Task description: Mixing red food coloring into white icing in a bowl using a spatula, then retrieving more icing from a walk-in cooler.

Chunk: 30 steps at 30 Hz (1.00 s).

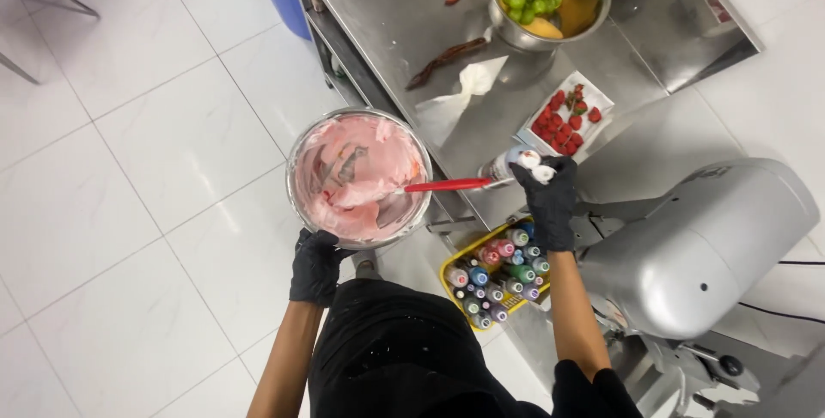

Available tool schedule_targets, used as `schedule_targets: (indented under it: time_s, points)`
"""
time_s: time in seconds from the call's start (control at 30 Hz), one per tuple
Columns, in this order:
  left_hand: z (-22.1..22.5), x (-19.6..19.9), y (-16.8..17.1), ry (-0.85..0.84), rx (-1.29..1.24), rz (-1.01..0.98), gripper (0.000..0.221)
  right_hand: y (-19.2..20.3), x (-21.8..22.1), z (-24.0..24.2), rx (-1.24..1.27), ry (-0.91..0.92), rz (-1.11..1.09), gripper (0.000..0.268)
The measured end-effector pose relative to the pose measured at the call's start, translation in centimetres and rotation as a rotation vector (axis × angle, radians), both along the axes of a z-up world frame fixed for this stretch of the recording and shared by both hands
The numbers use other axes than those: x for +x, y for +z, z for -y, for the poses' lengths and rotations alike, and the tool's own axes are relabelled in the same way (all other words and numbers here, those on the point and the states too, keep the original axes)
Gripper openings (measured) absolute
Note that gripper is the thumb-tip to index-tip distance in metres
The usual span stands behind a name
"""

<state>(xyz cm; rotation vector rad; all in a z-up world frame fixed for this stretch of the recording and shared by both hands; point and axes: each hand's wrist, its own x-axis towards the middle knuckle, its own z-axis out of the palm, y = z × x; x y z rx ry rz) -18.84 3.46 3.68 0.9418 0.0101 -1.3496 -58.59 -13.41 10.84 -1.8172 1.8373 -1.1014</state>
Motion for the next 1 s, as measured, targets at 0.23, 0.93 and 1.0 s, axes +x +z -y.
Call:
schedule_targets:
  time_s: [0.23,0.93,1.0]
  points:
    - [5.6,5.0,3.9,-0.173,0.122,0.112,0.017,-9.5,2.3,2.8,0.003,-0.062,0.535,0.082]
    - [7.1,3.0,0.8,-0.514,-0.031,0.29,0.017,18.7,11.9,-1.4,0.508,0.513,-0.72,0.095]
    - [6.9,2.7,0.6,-0.53,-0.075,0.329,0.013,18.9,11.8,-1.7,0.5,0.508,-0.728,0.096]
